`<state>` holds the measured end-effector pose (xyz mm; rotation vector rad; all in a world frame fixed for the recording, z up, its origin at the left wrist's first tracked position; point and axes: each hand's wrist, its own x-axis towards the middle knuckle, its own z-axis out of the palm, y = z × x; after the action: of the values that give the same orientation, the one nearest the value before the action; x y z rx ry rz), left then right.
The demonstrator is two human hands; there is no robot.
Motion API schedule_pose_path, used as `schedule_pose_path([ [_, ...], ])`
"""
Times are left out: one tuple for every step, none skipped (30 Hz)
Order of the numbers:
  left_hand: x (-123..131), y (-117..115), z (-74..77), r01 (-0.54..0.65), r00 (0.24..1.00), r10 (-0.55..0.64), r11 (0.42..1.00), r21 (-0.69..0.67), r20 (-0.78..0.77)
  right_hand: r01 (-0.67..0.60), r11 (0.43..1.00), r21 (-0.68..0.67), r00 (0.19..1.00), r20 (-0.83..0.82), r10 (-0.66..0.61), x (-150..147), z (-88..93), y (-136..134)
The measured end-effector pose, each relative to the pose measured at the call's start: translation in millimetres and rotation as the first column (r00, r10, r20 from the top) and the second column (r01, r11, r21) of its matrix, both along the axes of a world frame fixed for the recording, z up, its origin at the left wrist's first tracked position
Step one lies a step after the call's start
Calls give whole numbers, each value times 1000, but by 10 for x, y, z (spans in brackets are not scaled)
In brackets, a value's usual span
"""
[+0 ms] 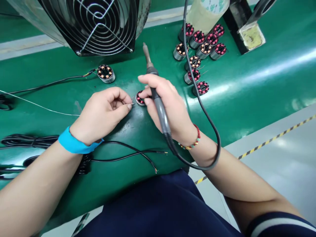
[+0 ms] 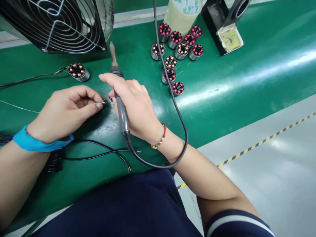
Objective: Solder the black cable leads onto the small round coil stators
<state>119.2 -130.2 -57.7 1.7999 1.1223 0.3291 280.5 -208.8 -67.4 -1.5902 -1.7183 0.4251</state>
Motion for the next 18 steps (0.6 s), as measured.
schedule_pose_path([
  [-7,-2,-9,16,1000,-16,999,43,-3,11,1000,28,999,-50,-9,21,58,-57],
  [-14,-4,-17,33,999,-32,995,93,-11,17,998,58,995,-96,-11,39,117,-123],
  [-21,-4,-23,48,999,-45,988,145,-23,22,996,87,991,-134,-10,52,169,-195],
  [-27,-3,-27,58,998,-52,979,194,-34,48,994,94,989,-141,-34,58,208,-269],
  [-32,-2,-29,69,997,-60,970,232,-46,81,990,113,986,-156,-63,58,229,-340],
  [-34,-2,-29,80,996,-68,962,260,-55,109,988,112,983,-162,-91,51,229,-405],
  [-35,-2,-27,89,995,-75,956,279,-61,141,980,139,977,-178,-115,38,210,-460],
  [-35,-2,-25,96,995,-81,953,288,-64,166,972,165,970,-207,-131,20,175,-504],
  [-34,-3,-23,99,994,-83,952,291,-65,183,966,180,961,-238,-138,-1,129,-537],
  [-33,-4,-22,99,994,-84,952,289,-65,194,960,202,953,-270,-136,-21,79,-557],
  [-32,-6,-22,97,994,-82,953,286,-66,198,957,211,946,-297,-130,-40,31,-568],
  [-31,-8,-23,95,995,-79,954,284,-66,197,957,214,941,-316,-123,-55,-11,-572],
  [-32,-9,-25,94,995,-79,954,283,-66,194,956,222,938,-328,-115,-64,-44,-571],
  [-32,-11,-27,96,995,-80,954,283,-67,193,954,229,936,-334,-109,-70,-66,-566],
  [-33,-11,-29,97,994,-81,954,285,-67,191,954,231,935,-338,-106,-71,-79,-562],
  [-33,-11,-31,99,994,-83,953,286,-69,191,956,222,933,-342,-107,-69,-84,-558],
  [-33,-11,-32,100,994,-83,953,287,-69,190,959,210,932,-347,-108,-66,-84,-555],
  [-32,-11,-32,100,994,-83,953,287,-71,189,961,201,930,-351,-110,-62,-83,-554],
])
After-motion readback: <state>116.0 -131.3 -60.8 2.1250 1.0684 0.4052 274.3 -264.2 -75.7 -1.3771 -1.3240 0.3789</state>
